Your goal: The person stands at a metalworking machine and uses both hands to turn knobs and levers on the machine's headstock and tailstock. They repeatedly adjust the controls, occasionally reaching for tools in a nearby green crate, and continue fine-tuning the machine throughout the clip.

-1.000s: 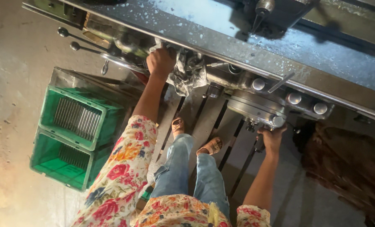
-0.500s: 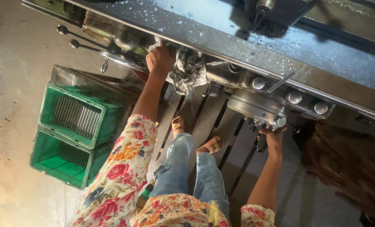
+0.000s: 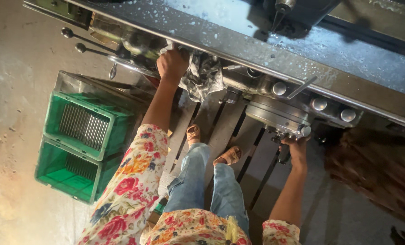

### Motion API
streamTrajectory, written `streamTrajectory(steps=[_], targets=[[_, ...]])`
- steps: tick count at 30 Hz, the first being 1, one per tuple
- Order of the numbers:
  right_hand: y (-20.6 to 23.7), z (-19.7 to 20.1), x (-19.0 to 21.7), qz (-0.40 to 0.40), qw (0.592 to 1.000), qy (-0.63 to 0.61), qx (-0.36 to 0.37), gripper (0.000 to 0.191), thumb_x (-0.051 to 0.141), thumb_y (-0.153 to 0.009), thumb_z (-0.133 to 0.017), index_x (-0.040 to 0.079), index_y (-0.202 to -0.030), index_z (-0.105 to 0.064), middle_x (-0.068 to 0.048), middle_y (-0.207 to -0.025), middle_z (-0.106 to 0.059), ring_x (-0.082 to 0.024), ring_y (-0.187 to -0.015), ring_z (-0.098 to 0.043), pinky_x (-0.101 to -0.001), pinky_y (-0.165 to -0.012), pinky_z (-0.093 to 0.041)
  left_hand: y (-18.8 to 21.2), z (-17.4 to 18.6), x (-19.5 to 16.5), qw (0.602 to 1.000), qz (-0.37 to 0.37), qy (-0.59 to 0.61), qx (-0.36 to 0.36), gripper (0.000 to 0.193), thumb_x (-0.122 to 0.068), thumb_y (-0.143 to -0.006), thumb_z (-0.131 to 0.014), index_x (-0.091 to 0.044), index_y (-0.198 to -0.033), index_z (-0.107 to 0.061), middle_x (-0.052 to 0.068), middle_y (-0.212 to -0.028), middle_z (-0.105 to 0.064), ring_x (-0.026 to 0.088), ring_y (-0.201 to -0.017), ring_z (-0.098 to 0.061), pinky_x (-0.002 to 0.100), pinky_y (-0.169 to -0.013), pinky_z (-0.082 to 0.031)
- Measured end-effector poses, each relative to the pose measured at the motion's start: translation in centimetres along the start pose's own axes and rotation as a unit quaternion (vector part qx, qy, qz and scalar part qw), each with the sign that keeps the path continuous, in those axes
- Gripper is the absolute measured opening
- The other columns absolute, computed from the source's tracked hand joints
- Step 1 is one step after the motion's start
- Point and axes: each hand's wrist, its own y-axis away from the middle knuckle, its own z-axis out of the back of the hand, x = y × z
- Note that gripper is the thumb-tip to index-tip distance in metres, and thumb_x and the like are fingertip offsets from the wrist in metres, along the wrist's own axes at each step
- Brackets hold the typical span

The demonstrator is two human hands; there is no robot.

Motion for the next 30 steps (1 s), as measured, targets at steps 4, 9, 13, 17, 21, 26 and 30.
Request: streamTrajectory(steps=[4, 9, 13, 17, 21, 26, 30], targets=[[0.1, 0.1, 0.1, -0.035, 0.999, 0.031, -0.017, 0.083, -0.003, -0.071, -0.068, 0.004, -0.14, -0.021, -0.019, -0.106, -0.06, -0.025, -0.065, -0.063, -0.0374, -0.051, -0.057, -0.1, 0.1, -0.1, 1.0, -0.007, -0.003, -0.005, 0.045, -0.041, -0.097, -0.045, -0.007, -0.122, -0.061, 0.019, -0.074, -0.073, 0.039, -0.072, -0.073, 0.052, -0.065, -0.058], [0.1, 0.3, -0.1, -0.02, 1.0, 0.012, 0.004, 0.086, -0.002, -0.072, -0.068, 0.004, -0.143, -0.019, -0.018, -0.105, -0.061, -0.024, -0.067, -0.064, -0.0376, -0.053, -0.057, 0.0, 0.1, -0.2, 1.0, -0.002, -0.021, 0.015, 0.045, -0.042, -0.1, -0.043, -0.007, -0.124, -0.059, 0.019, -0.076, -0.073, 0.038, -0.072, -0.074, 0.05, -0.065, -0.059], [0.1, 0.1, 0.0, -0.029, 1.0, 0.007, -0.006, 0.088, -0.002, -0.073, -0.069, 0.006, -0.143, -0.016, -0.018, -0.104, -0.061, -0.024, -0.068, -0.064, -0.0379, -0.053, -0.057, 0.0, 0.2, -0.3, 1.0, -0.003, -0.015, 0.007, 0.042, -0.041, -0.101, -0.043, -0.009, -0.123, -0.059, 0.018, -0.076, -0.073, 0.038, -0.073, -0.074, 0.051, -0.066, -0.059], [0.3, -0.2, 0.4, -0.033, 0.999, -0.002, -0.018, 0.091, -0.003, -0.071, -0.068, 0.009, -0.144, -0.016, -0.016, -0.102, -0.062, -0.024, -0.065, -0.063, -0.0386, -0.051, -0.056, 0.2, 0.5, -0.5, 1.0, -0.009, -0.014, -0.022, 0.045, -0.044, -0.096, -0.047, -0.01, -0.122, -0.059, 0.018, -0.077, -0.073, 0.04, -0.075, -0.073, 0.052, -0.066, -0.058], [0.6, -0.2, 0.6, -0.022, 0.999, -0.026, 0.003, 0.086, -0.001, -0.074, -0.069, 0.007, -0.144, -0.02, -0.015, -0.099, -0.062, -0.022, -0.063, -0.063, -0.0378, -0.052, -0.057, 0.5, 0.8, -0.6, 1.0, -0.01, -0.006, -0.018, 0.049, -0.041, -0.094, -0.048, -0.007, -0.129, -0.057, 0.021, -0.076, -0.073, 0.041, -0.073, -0.073, 0.053, -0.064, -0.057], [0.6, 0.1, 0.4, -0.027, 0.999, -0.027, 0.03, 0.057, 0.002, -0.081, -0.069, -0.007, -0.131, -0.044, -0.018, -0.095, -0.065, -0.026, -0.064, -0.066, -0.0388, -0.054, -0.057, 0.7, 1.0, -0.6, 0.999, -0.022, -0.014, -0.041, 0.045, -0.044, -0.098, -0.048, -0.008, -0.119, -0.063, 0.02, -0.082, -0.074, 0.04, -0.079, -0.073, 0.052, -0.069, -0.058], [0.7, 0.1, 0.6, -0.032, 0.999, -0.034, 0.004, 0.065, 0.001, -0.073, -0.066, 0.004, -0.132, -0.038, -0.013, -0.093, -0.062, -0.026, -0.058, -0.064, -0.0408, -0.048, -0.057, 0.6, 1.3, -0.8, 1.0, -0.009, -0.012, -0.019, 0.048, -0.044, -0.096, -0.046, -0.007, -0.122, -0.063, 0.021, -0.081, -0.074, 0.04, -0.079, -0.073, 0.053, -0.069, -0.058]])
